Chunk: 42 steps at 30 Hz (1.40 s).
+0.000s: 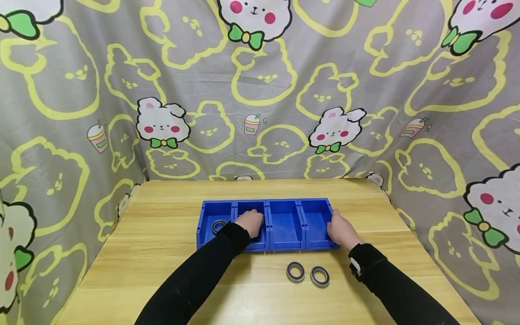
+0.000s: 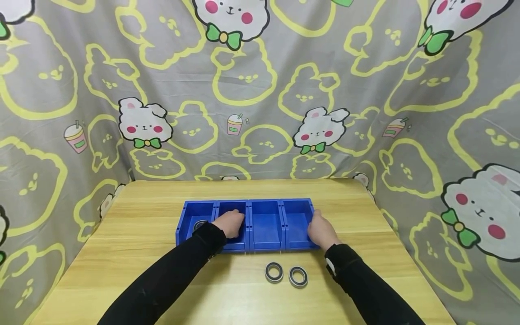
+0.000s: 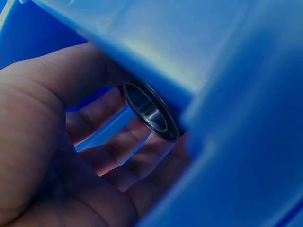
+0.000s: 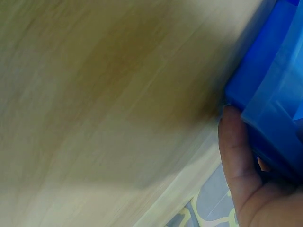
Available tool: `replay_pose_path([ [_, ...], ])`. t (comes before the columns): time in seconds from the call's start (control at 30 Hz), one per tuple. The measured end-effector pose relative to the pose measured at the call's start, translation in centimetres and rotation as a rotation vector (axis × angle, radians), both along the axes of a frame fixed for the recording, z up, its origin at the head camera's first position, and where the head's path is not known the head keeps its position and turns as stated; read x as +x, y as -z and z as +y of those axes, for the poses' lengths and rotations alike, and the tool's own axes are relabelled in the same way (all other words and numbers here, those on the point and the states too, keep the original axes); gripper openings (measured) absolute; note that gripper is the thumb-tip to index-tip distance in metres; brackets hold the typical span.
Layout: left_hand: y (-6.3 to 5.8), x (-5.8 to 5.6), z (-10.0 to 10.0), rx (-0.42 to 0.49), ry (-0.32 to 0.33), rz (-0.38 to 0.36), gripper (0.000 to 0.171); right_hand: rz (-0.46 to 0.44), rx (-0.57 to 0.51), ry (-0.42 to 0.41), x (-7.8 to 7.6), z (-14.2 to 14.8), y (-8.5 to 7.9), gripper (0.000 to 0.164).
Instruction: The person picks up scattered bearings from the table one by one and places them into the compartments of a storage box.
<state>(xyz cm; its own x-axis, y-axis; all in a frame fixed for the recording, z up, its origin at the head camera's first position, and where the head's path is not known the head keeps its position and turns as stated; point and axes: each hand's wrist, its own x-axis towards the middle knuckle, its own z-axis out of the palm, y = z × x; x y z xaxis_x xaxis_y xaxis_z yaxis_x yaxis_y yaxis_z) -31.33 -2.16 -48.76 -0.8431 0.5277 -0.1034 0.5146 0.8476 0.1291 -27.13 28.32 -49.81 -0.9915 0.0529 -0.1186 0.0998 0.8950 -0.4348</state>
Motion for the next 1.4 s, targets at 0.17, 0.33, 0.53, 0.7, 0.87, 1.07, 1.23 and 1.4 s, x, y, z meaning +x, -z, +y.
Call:
replay_pose_path([
  [0.17, -0.5, 0.7, -0.1, -0.01, -0.023, -0.021, 0.036, 0.005, -0.006, 0.005, 0.2, -0.1, 0.0, 0.049],
  [0.33, -1.7, 1.5, -0.6, 0.036, -0.033, -0.02, 0.047, 0.004, -0.005, 0.007, 0.2, -0.2, 0.0, 0.05],
  [0.53, -4.7, 1.8, -3.4, 0.24, -0.069, 0.038, 0.038, 0.002, -0.006, 0.003, 0.0, -0.2, -0.2, 0.05],
  [0.7, -6.7, 1.9, -7.3, 0.439, -0.199, 0.087, 0.035, -0.015, -0.002, 0.003, 0.0, -0.1, -0.4, 0.051],
  [0.87, -6.2, 1.6, -11.5, 0.535, -0.38, 0.17, 0.038, -0.006, 0.004, 0.0, 0.0, 0.0, -0.3, 0.051],
  [1.07, -3.1, 1.8, -14.2, 0.465, -0.604, 0.113, 0.049, -0.01, 0.003, -0.004, 0.2, 0.4, 0.1, 0.052],
  [1.23, -0.9, 2.2, -14.8, 0.407, -0.655, 0.017, 0.057, -0.015, 0.0, -0.011, 0.1, 0.4, 0.1, 0.051],
  [1.4, 0.4, 2.3, -15.0, 0.424, -0.616, -0.041, 0.055, -0.023, -0.006, -0.01, -0.2, 0.2, 0.2, 0.05],
])
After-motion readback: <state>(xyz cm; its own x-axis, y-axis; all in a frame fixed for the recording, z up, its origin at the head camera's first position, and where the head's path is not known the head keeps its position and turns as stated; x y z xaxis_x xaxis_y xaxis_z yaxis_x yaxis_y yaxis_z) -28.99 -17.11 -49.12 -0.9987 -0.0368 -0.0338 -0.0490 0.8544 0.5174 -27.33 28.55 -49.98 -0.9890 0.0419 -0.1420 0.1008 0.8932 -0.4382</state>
